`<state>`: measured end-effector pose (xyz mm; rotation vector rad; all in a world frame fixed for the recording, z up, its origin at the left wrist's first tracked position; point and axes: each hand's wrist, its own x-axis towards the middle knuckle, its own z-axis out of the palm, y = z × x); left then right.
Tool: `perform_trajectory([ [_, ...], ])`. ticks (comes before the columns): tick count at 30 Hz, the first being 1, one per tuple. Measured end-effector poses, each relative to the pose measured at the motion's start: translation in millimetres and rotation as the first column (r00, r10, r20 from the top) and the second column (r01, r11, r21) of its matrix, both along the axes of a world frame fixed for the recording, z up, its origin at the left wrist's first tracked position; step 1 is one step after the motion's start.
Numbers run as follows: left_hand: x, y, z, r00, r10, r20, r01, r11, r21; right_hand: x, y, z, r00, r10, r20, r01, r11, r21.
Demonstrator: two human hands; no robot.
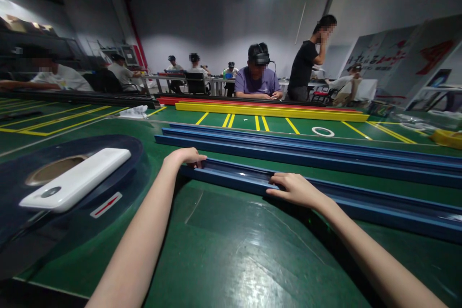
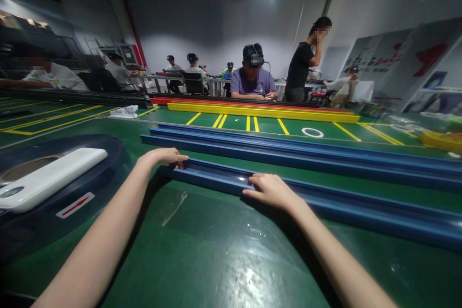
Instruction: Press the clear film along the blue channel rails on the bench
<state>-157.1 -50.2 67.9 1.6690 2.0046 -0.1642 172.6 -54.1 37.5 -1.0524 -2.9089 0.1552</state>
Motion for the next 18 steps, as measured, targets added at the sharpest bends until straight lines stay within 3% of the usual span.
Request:
perform_trajectory([
  [9, 16, -5, 11.9, 0.964, 0.076, -0.253, -0.061, 0.996, 0.067, 5, -6, -6.0, 0.999, -0.007, -0.032, 0.017, 0.941, 0.337],
  [13, 52, -13, 17.8, 0.918, 0.010, -0.396, 0.092, 0.967, 0.239, 20, -8, -0.7, 0.989, -0.074, -0.127, 0.121, 0.900, 0.419],
  [15, 79, -18, 15.7, 0.896, -0.096, -0.434, 0.268, 0.897, 0.353, 33, -8, 0.0, 0.977, -0.132, -0.170, 0.196, 0.868, 0.456],
  [18, 124, -24, 3.1, 0.847, -0.293, -0.443, 0.510, 0.683, 0.524, 55, -6, -3.1, 0.949, -0.229, -0.215, 0.307, 0.816, 0.489],
])
